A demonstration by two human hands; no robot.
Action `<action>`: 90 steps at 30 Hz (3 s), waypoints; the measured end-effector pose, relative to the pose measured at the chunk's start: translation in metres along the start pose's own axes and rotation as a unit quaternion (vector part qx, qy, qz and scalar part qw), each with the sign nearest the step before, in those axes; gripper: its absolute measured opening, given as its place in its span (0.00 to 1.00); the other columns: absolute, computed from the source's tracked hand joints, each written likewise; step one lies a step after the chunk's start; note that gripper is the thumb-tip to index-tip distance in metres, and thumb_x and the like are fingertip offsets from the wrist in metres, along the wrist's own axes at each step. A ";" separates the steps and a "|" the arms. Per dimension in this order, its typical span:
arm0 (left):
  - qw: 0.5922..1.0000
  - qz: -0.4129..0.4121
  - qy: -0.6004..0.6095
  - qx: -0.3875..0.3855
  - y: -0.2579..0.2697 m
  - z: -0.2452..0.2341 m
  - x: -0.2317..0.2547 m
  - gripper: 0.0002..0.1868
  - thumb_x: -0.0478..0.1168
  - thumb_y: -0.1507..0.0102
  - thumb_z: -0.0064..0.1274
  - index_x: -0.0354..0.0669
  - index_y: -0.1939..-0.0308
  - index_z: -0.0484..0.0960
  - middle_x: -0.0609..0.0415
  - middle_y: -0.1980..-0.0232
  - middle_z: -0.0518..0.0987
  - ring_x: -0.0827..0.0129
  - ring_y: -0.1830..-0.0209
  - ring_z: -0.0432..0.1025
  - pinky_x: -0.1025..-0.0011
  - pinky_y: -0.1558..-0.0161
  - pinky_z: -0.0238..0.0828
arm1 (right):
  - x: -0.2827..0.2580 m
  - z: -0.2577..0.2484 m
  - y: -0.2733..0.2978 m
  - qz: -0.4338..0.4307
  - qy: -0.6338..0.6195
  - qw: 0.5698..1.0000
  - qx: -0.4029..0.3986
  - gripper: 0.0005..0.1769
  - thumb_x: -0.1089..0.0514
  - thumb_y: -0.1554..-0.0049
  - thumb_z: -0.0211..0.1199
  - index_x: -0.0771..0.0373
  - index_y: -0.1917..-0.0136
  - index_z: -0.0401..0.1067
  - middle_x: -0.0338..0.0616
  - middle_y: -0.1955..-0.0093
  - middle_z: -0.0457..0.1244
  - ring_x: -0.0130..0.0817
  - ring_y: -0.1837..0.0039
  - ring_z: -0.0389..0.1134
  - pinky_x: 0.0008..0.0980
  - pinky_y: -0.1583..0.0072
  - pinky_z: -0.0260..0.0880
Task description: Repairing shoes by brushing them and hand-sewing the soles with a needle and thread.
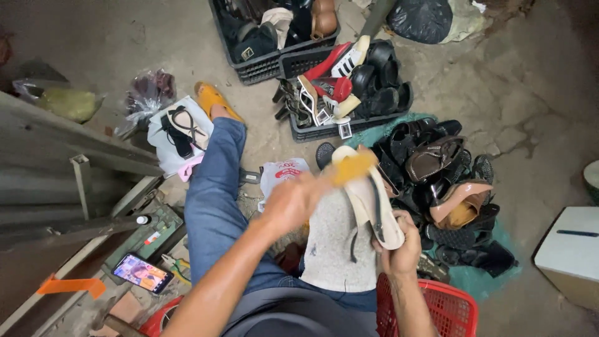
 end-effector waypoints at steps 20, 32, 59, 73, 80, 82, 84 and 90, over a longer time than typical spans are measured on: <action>0.951 -0.122 0.279 0.053 0.009 0.045 -0.081 0.22 0.40 0.34 0.51 0.41 0.35 0.78 0.47 0.55 0.85 0.78 0.83 0.65 0.81 0.85 0.60 | 0.023 -0.008 0.004 0.194 -0.232 0.953 -0.001 0.14 0.49 0.35 0.50 0.59 0.49 0.70 0.39 0.65 0.61 0.24 0.69 0.54 0.22 0.73 0.50; 0.939 -0.070 0.335 0.035 0.026 0.057 -0.047 0.23 0.32 0.36 0.54 0.37 0.36 0.77 0.44 0.35 0.80 0.64 0.48 0.80 0.77 0.53 0.79 | 0.036 0.016 0.013 0.268 -0.329 0.905 -0.021 0.22 0.48 0.35 0.51 0.67 0.38 0.68 0.46 0.56 0.64 0.25 0.64 0.58 0.18 0.70 0.54; 0.981 0.114 0.152 -0.031 0.068 0.062 -0.012 0.19 0.32 0.35 0.57 0.49 0.40 0.83 0.58 0.69 0.77 0.76 0.82 0.63 0.77 0.83 0.62 | 0.054 0.026 0.026 0.271 -0.338 0.901 -0.002 0.13 0.47 0.34 0.51 0.55 0.49 0.71 0.36 0.58 0.64 0.25 0.67 0.54 0.26 0.68 0.49; 0.963 -0.015 0.179 0.204 0.055 0.026 -0.049 0.21 0.32 0.35 0.53 0.34 0.37 0.78 0.48 0.59 0.83 0.69 0.70 0.72 0.74 0.68 0.71 | 0.059 0.028 0.042 0.296 -0.423 0.856 -0.026 0.20 0.55 0.37 0.48 0.60 0.34 0.66 0.42 0.52 0.62 0.25 0.62 0.59 0.20 0.69 0.54; 0.937 -0.107 0.291 0.164 0.058 0.051 -0.067 0.24 0.33 0.35 0.51 0.30 0.35 0.74 0.43 0.51 0.80 0.65 0.60 0.76 0.75 0.62 0.77 | 0.057 0.014 0.040 0.279 -0.350 0.894 -0.027 0.21 0.52 0.37 0.47 0.61 0.34 0.65 0.43 0.56 0.62 0.23 0.68 0.53 0.20 0.71 0.50; 0.920 -0.140 0.308 0.196 0.049 0.038 -0.076 0.23 0.35 0.33 0.48 0.28 0.34 0.75 0.52 0.63 0.80 0.73 0.69 0.70 0.78 0.68 0.68 | 0.053 0.016 0.035 0.281 -0.331 0.900 -0.047 0.22 0.52 0.37 0.47 0.63 0.34 0.65 0.44 0.57 0.61 0.23 0.68 0.52 0.21 0.71 0.49; 0.927 -0.159 0.305 0.152 0.046 0.038 -0.071 0.24 0.38 0.33 0.47 0.29 0.34 0.73 0.43 0.33 0.77 0.69 0.53 0.76 0.77 0.56 0.75 | 0.055 0.005 0.032 0.280 -0.311 0.908 -0.022 0.24 0.49 0.37 0.47 0.63 0.34 0.65 0.43 0.59 0.61 0.23 0.70 0.51 0.20 0.73 0.46; 0.960 -0.167 0.215 0.071 0.055 0.032 -0.087 0.22 0.39 0.34 0.51 0.41 0.35 0.77 0.43 0.35 0.79 0.70 0.69 0.78 0.80 0.74 0.73 | 0.013 -0.022 0.023 0.172 -0.091 0.981 -0.027 0.30 0.39 0.28 0.42 0.67 0.49 0.70 0.49 0.71 0.60 0.26 0.78 0.48 0.25 0.78 0.45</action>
Point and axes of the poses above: each hand's wrist, its own y-axis away from the middle knuckle, its own z-axis out of the palm, x = y × z, the point moved 9 cm from there along -y, towards the middle knuckle
